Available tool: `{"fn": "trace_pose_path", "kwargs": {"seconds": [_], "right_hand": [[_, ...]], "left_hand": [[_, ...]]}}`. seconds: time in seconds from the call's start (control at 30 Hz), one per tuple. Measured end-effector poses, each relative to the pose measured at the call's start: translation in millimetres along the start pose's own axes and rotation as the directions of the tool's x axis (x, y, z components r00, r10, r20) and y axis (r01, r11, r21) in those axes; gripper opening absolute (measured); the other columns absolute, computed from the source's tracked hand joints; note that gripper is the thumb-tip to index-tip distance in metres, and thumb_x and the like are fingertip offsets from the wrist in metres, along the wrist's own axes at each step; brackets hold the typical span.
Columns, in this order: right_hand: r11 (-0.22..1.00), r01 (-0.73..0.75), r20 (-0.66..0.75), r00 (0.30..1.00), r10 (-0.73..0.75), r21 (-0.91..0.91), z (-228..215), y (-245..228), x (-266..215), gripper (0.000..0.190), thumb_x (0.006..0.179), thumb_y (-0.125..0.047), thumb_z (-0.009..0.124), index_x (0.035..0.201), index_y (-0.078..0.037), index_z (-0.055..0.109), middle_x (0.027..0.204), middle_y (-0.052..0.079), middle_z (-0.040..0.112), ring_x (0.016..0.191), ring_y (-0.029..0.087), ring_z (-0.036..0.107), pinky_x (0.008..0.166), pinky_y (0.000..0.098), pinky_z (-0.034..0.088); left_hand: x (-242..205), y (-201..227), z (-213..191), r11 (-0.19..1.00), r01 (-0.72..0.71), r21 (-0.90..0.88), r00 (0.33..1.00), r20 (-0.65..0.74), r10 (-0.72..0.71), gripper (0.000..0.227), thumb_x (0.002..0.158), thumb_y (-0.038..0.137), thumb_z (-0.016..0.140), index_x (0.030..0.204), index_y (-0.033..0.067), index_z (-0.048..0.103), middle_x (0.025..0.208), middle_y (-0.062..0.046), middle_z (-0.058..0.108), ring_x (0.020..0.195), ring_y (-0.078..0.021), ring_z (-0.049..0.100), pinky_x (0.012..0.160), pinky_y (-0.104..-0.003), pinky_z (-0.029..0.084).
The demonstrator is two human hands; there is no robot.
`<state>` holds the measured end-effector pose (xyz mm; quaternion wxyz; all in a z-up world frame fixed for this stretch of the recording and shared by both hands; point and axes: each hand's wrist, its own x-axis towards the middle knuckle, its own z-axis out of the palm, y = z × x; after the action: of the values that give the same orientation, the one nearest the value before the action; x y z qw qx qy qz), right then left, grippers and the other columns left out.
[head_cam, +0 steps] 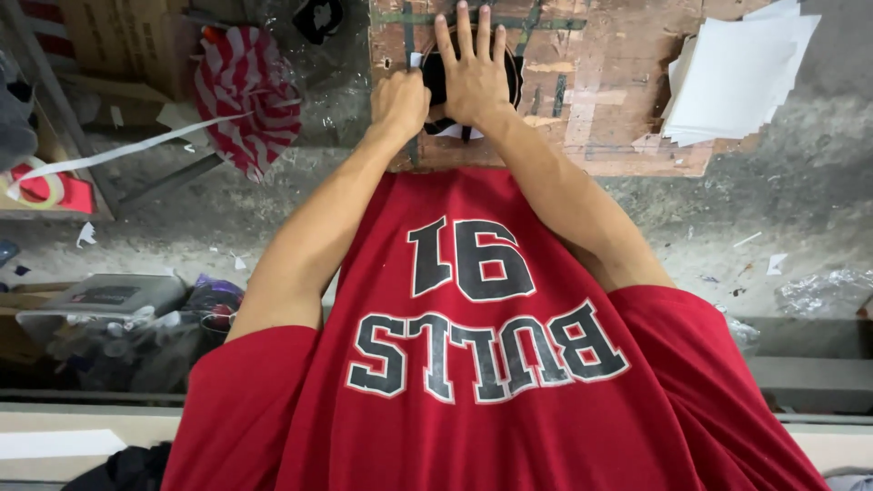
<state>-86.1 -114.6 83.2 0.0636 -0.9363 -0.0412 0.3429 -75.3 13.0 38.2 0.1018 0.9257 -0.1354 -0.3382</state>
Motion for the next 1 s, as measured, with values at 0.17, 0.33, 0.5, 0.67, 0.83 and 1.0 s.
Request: {"fn": "trace_pose_path", "kwargs": {"seconds": [0.17, 0.33, 0.5, 0.67, 0.83, 1.0], "right_hand": [[1.0, -0.008, 0.017, 1.0, 0.008, 0.011, 9.4, 0.2, 14.0, 0.077, 0.096, -0.016, 0.049, 0.152, -0.011, -0.003, 0.153, 0.023, -0.007, 0.139, 0.047, -0.004, 0.114, 0.0607, 0.006], [0.999, -0.007, -0.099, 0.995, 0.004, -0.035, 13.7, -1.9, 7.1, 0.082, 0.092, -0.027, 0.057, 0.153, -0.01, 0.005, 0.153, 0.023, 0.0, 0.139, 0.049, 0.004, 0.112, 0.0606, 0.014], [0.999, -0.011, -0.054, 0.998, 0.009, -0.045, 5.7, -1.1, 3.0, 0.088, 0.092, -0.03, 0.061, 0.152, -0.01, 0.0, 0.153, 0.022, -0.003, 0.139, 0.047, 0.001, 0.114, 0.0589, 0.013], [1.0, -0.012, -0.049, 0.999, 0.012, -0.007, 5.1, -1.7, 5.4, 0.09, 0.092, -0.03, 0.063, 0.152, -0.011, 0.0, 0.153, 0.022, -0.004, 0.139, 0.047, -0.001, 0.115, 0.0593, 0.011], [1.0, -0.025, -0.041, 0.999, 0.025, -0.011, 5.3, -3.2, 6.1, 0.088, 0.098, -0.038, 0.062, 0.151, -0.01, -0.003, 0.155, 0.023, 0.0, 0.138, 0.047, -0.002, 0.113, 0.0606, 0.009], [1.0, -0.008, -0.01, 1.0, 0.008, 0.005, -0.6, -1.2, 0.8, 0.102, 0.085, -0.047, 0.064, 0.152, -0.01, -0.003, 0.154, 0.022, -0.007, 0.139, 0.045, -0.006, 0.115, 0.0597, 0.006]], "left_hand": [[25.1, -4.6, 23.4, 0.937, -0.184, 0.296, 0.982, 0.012, 0.188, 0.012, 0.083, -0.005, 0.058, 0.08, 0.0011, 0.068, 0.069, -0.011, 0.068, 0.057, -0.026, 0.067, 0.051, -0.04, 0.058], [16.3, -15.0, 39.1, 0.939, -0.198, 0.281, 0.921, -0.274, 0.276, 0.015, 0.076, 0.0, 0.054, 0.075, 0.0037, 0.068, 0.068, -0.015, 0.068, 0.062, -0.0362, 0.069, 0.048, -0.047, 0.056], [0.5, -11.9, 36.9, 0.989, 0.015, 0.148, 0.988, -0.156, 0.008, 0.017, 0.078, -0.001, 0.059, 0.093, -0.0007, 0.066, 0.076, -0.017, 0.069, 0.073, -0.0387, 0.069, 0.06, -0.048, 0.057], [-1.8, -3.7, 17.0, 0.999, 0.022, 0.043, 0.999, 0.036, -0.024, 0.014, 0.082, -0.003, 0.058, 0.093, 0.0, 0.067, 0.09, -0.022, 0.068, 0.085, -0.0451, 0.065, 0.074, -0.052, 0.054], [-1.6, -5.4, 43.2, 0.999, -0.007, -0.035, 0.992, -0.129, 0.002, 0.022, 0.073, -0.01, 0.05, 0.092, -0.0064, 0.06, 0.086, -0.026, 0.066, 0.077, -0.0507, 0.063, 0.064, -0.055, 0.052], [-12.9, -20.4, 45.2, 0.989, -0.024, -0.145, 0.986, -0.164, 0.0, 0.024, 0.091, 0.015, 0.048, 0.097, -0.0043, 0.06, 0.084, -0.025, 0.066, 0.076, -0.0476, 0.064, 0.07, -0.056, 0.05]]}}
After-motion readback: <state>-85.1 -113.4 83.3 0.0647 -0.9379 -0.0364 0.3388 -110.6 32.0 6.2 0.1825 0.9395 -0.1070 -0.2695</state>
